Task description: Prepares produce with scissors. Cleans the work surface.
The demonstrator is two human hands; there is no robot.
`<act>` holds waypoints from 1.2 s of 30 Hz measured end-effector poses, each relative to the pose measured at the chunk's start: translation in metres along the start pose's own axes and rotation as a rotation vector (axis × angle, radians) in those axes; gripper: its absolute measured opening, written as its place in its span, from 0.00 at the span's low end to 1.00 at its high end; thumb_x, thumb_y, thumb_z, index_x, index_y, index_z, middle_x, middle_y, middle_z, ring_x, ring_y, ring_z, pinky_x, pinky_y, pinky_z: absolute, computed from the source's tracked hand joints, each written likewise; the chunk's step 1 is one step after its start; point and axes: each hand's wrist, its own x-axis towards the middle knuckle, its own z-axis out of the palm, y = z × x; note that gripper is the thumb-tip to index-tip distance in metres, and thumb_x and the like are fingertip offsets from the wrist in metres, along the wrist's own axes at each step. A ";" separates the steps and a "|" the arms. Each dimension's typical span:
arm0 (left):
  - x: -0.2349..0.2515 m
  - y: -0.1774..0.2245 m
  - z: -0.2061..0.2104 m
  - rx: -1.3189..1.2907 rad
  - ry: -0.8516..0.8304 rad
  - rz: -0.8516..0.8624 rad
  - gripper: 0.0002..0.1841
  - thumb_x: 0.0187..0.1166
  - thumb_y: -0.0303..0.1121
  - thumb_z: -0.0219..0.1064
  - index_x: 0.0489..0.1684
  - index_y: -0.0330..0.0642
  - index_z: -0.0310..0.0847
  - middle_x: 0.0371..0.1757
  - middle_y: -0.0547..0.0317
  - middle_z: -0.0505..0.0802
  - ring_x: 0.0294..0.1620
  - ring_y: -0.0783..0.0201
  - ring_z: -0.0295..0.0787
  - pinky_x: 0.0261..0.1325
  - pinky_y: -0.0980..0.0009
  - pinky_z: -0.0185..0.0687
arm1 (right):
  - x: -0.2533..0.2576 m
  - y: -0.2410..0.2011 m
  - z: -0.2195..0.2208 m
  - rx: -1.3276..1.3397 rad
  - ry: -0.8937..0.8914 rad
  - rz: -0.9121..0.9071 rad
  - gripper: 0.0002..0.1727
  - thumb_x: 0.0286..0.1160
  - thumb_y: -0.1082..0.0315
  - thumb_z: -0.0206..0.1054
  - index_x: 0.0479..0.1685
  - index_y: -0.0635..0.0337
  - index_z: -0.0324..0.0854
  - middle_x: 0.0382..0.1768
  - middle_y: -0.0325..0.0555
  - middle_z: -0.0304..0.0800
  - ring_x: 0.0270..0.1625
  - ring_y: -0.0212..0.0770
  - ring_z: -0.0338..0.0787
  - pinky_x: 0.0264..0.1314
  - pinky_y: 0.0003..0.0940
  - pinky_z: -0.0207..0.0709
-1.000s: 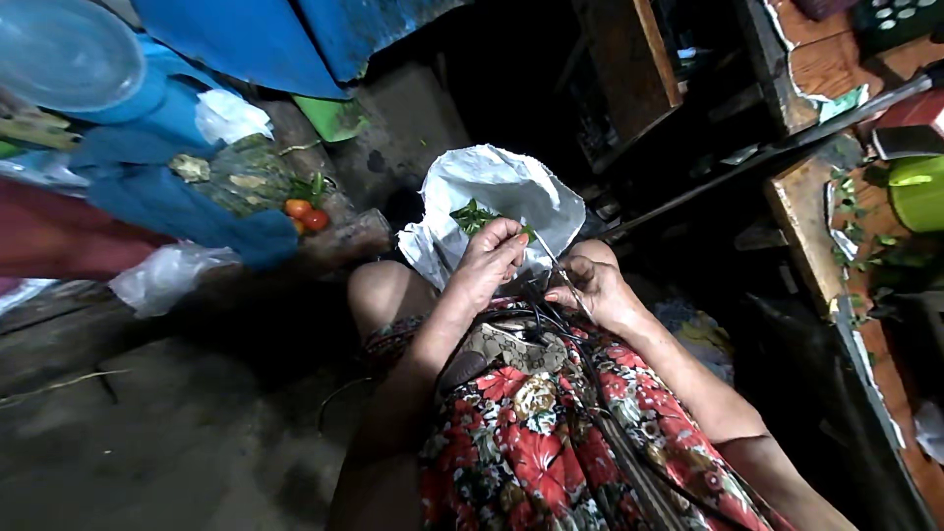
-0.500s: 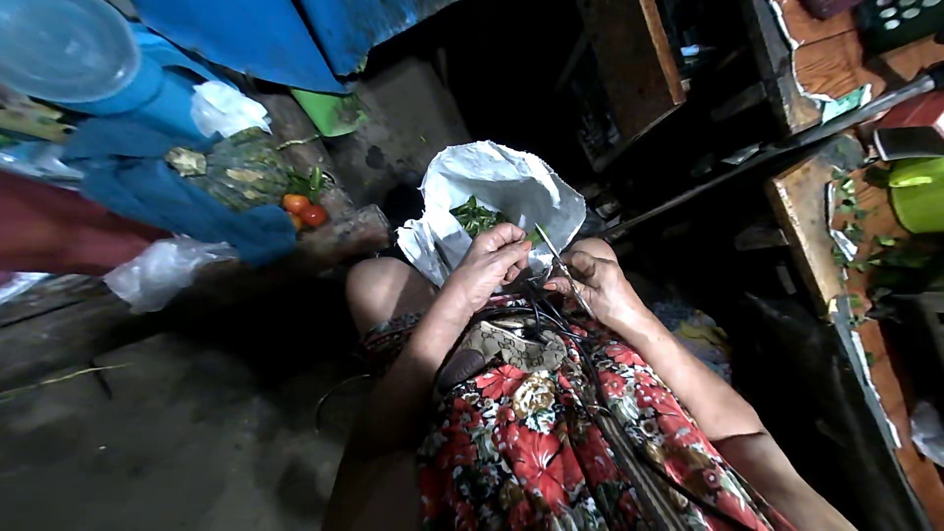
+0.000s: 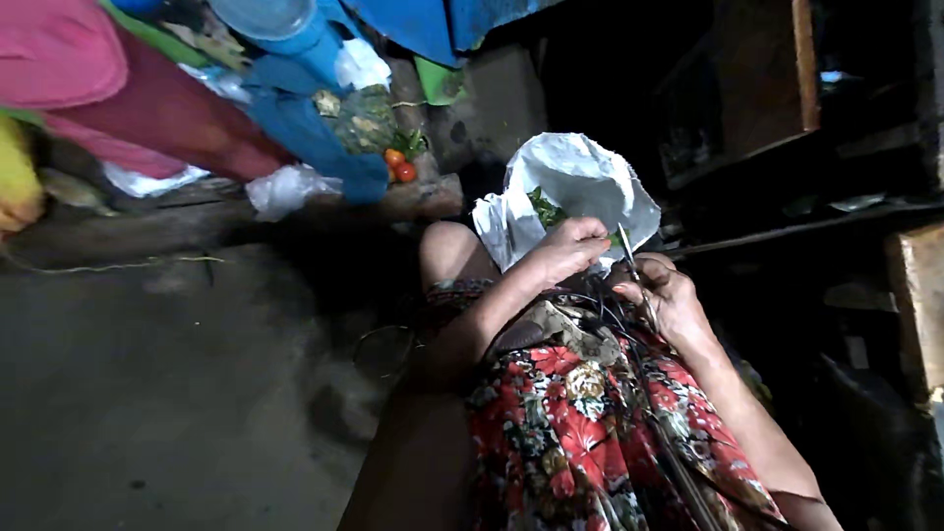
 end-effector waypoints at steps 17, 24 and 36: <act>-0.015 0.005 0.002 -0.097 0.119 0.053 0.06 0.87 0.27 0.55 0.39 0.43 0.77 0.21 0.66 0.77 0.18 0.76 0.67 0.22 0.83 0.62 | 0.000 -0.011 -0.002 0.005 -0.026 0.160 0.27 0.62 0.45 0.82 0.51 0.56 0.88 0.31 0.34 0.89 0.31 0.25 0.85 0.39 0.30 0.83; -0.013 0.005 0.006 -0.078 0.072 0.037 0.08 0.86 0.26 0.56 0.34 0.43 0.76 0.20 0.66 0.75 0.18 0.76 0.66 0.22 0.83 0.60 | 0.000 -0.009 -0.001 -0.043 -0.062 0.163 0.25 0.64 0.46 0.81 0.52 0.54 0.88 0.32 0.36 0.90 0.32 0.28 0.86 0.40 0.34 0.83; 0.005 -0.010 0.001 -0.035 0.014 -0.002 0.07 0.84 0.25 0.60 0.34 0.37 0.78 0.22 0.64 0.78 0.20 0.74 0.70 0.25 0.79 0.65 | 0.004 -0.006 0.003 -0.122 -0.038 0.054 0.18 0.72 0.51 0.77 0.45 0.57 0.88 0.31 0.38 0.89 0.33 0.29 0.86 0.41 0.34 0.83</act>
